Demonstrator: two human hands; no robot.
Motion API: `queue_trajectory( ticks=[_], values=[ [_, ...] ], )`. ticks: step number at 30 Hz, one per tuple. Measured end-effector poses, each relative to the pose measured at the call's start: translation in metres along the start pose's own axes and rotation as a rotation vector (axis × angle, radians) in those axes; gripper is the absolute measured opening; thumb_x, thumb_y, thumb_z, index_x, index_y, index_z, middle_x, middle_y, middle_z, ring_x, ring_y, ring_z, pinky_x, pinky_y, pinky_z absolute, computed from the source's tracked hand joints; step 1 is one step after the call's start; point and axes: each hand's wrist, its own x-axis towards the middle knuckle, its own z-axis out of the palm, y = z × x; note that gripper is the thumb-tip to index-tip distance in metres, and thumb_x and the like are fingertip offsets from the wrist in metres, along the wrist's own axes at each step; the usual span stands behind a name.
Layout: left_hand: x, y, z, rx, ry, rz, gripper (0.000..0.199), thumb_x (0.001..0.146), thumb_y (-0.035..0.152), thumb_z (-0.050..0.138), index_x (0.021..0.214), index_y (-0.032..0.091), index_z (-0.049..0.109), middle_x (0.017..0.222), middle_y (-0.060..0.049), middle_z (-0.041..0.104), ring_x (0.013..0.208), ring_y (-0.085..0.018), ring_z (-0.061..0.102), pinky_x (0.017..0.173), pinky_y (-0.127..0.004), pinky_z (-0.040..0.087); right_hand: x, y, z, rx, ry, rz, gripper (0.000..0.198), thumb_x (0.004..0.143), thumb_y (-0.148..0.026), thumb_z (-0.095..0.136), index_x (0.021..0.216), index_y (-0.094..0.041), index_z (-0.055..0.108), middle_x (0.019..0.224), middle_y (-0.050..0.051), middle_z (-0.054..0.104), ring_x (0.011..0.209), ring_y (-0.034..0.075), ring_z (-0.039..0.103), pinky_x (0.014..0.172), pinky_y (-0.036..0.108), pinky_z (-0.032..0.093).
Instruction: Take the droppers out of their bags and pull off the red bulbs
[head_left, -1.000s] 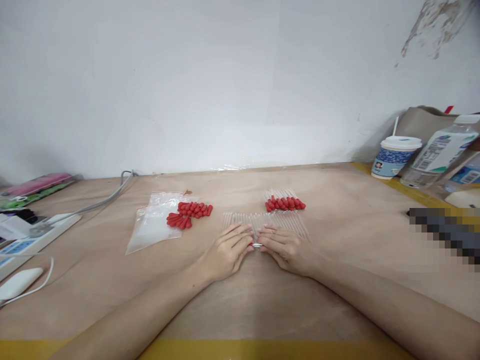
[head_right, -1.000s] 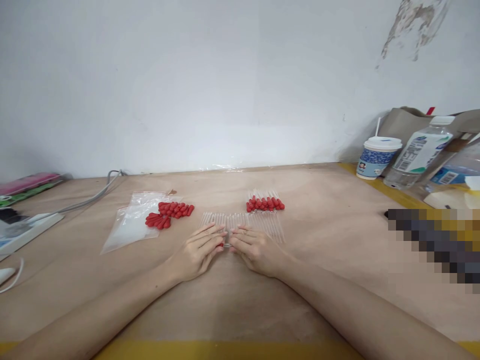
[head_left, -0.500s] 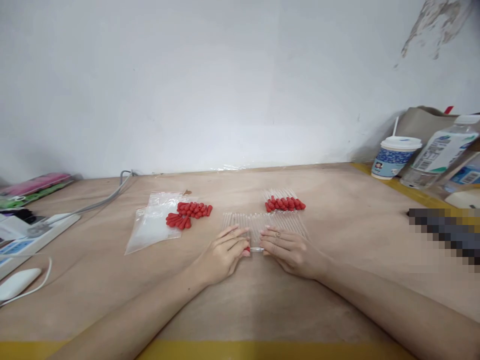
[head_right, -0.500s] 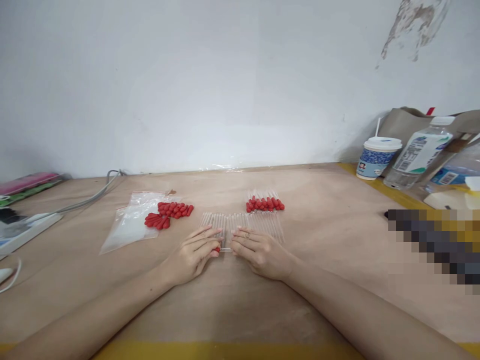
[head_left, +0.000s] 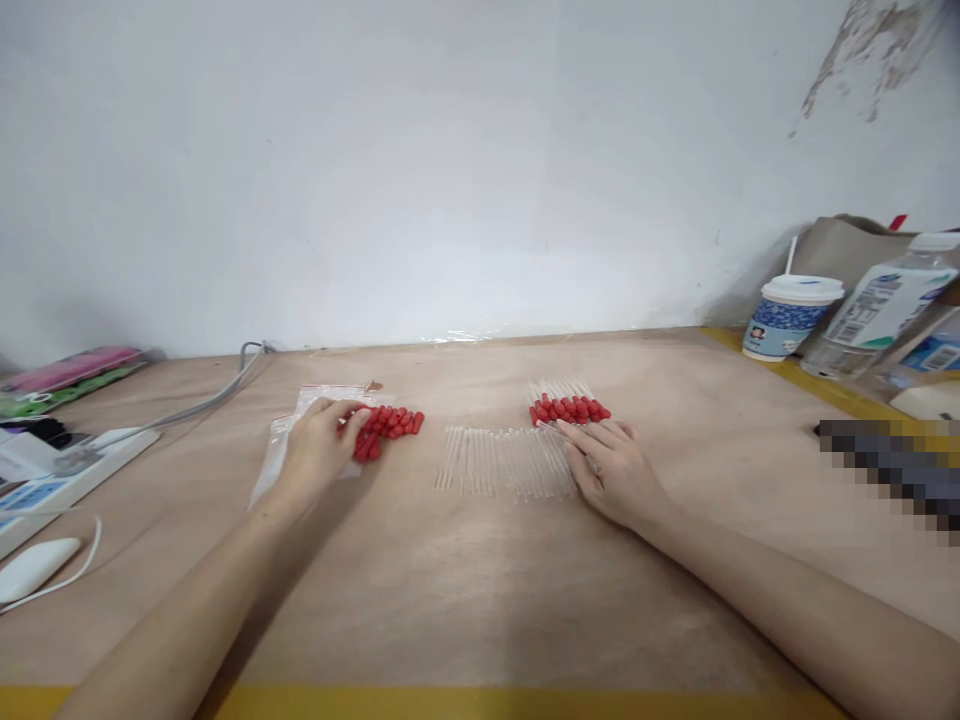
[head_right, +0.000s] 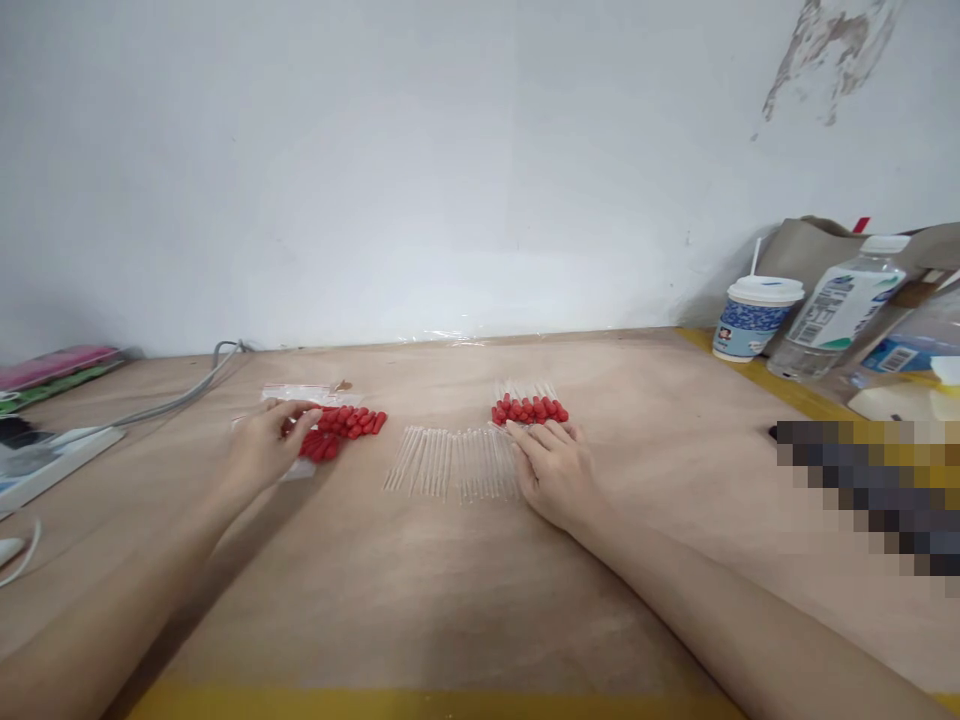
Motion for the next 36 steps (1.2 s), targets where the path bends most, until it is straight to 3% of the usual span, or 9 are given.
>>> queue_trajectory(
  ticks=[4,7,11,14,17,21,23,30,36],
  values=[
    [0.007,-0.042,0.003,-0.084,-0.151,-0.192,0.017,0.07,0.039,0.062,0.067,0.021,0.062,0.052,-0.001,0.06,0.046,-0.017,0.054,0.042,-0.029,0.038,0.001,-0.003,0.0,-0.029,0.039,0.072,0.018,0.08,-0.018,0.046,0.084,-0.018,0.064,0.069,0.002,0.066,0.066,0.015,0.057,0.075,0.032,0.033],
    [0.006,-0.053,0.009,-0.145,-0.124,-0.175,0.019,0.065,0.039,0.067,0.06,0.023,0.058,0.049,0.001,0.06,0.043,-0.015,0.053,0.041,-0.027,0.036,0.0,-0.003,0.001,-0.06,0.048,0.067,0.016,0.078,-0.016,0.048,0.078,-0.019,0.064,0.07,0.001,0.068,0.068,0.015,0.058,0.077,0.032,0.031],
    [0.006,-0.046,0.008,-0.074,-0.042,-0.093,0.021,0.064,0.042,0.067,0.06,0.023,0.056,0.05,0.001,0.058,0.044,-0.014,0.051,0.043,-0.028,0.035,-0.002,-0.004,0.003,-0.079,0.023,0.034,0.016,0.077,-0.015,0.049,0.08,-0.02,0.064,0.074,0.0,0.069,0.07,0.015,0.058,0.08,0.033,0.03],
    [0.002,-0.025,0.002,0.03,0.143,-0.076,0.019,0.072,0.04,0.06,0.066,0.024,0.055,0.057,0.0,0.056,0.048,-0.013,0.048,0.048,-0.03,0.035,-0.003,-0.004,0.004,-0.069,-0.015,0.015,0.015,0.078,-0.019,0.05,0.083,-0.02,0.065,0.076,0.001,0.069,0.072,0.015,0.057,0.084,0.034,0.029],
    [-0.007,0.006,0.001,0.002,0.261,0.128,0.018,0.077,0.035,0.056,0.065,0.022,0.051,0.059,0.001,0.05,0.057,-0.014,0.048,0.057,-0.031,0.039,-0.004,-0.006,0.004,-0.057,-0.051,0.012,0.015,0.079,-0.024,0.051,0.083,-0.021,0.065,0.077,0.002,0.068,0.075,0.016,0.057,0.088,0.036,0.027],
    [-0.016,0.055,0.015,-0.062,0.074,0.398,0.019,0.079,0.03,0.053,0.064,0.019,0.052,0.063,0.001,0.054,0.066,-0.015,0.05,0.067,-0.033,0.041,-0.002,-0.011,0.003,-0.049,-0.085,0.024,0.018,0.08,-0.033,0.053,0.084,-0.021,0.066,0.077,0.002,0.068,0.076,0.017,0.056,0.088,0.038,0.026],
    [-0.014,0.079,0.026,-0.118,-0.029,0.427,0.014,0.079,0.028,0.053,0.07,0.018,0.055,0.072,-0.002,0.056,0.075,-0.018,0.051,0.07,-0.033,0.041,-0.001,-0.012,0.002,-0.057,-0.084,0.026,0.019,0.079,-0.036,0.054,0.083,-0.022,0.066,0.076,0.002,0.068,0.075,0.018,0.056,0.088,0.038,0.026],
    [0.015,0.147,0.076,-0.239,-0.333,0.328,0.014,0.074,0.032,0.06,0.074,0.018,0.061,0.079,-0.005,0.057,0.085,-0.021,0.052,0.078,-0.035,0.042,-0.001,-0.011,0.001,-0.07,-0.115,0.003,0.026,0.075,-0.044,0.056,0.085,-0.022,0.066,0.08,0.004,0.067,0.079,0.019,0.054,0.088,0.04,0.025],
    [0.03,0.167,0.115,-0.248,-0.404,0.273,0.033,0.064,0.051,0.064,0.07,0.019,0.062,0.077,-0.006,0.06,0.083,-0.024,0.054,0.074,-0.037,0.042,0.001,-0.011,-0.002,-0.037,-0.123,0.012,0.033,0.074,-0.05,0.055,0.088,-0.022,0.065,0.082,0.006,0.065,0.081,0.021,0.054,0.089,0.04,0.026]
  ],
)
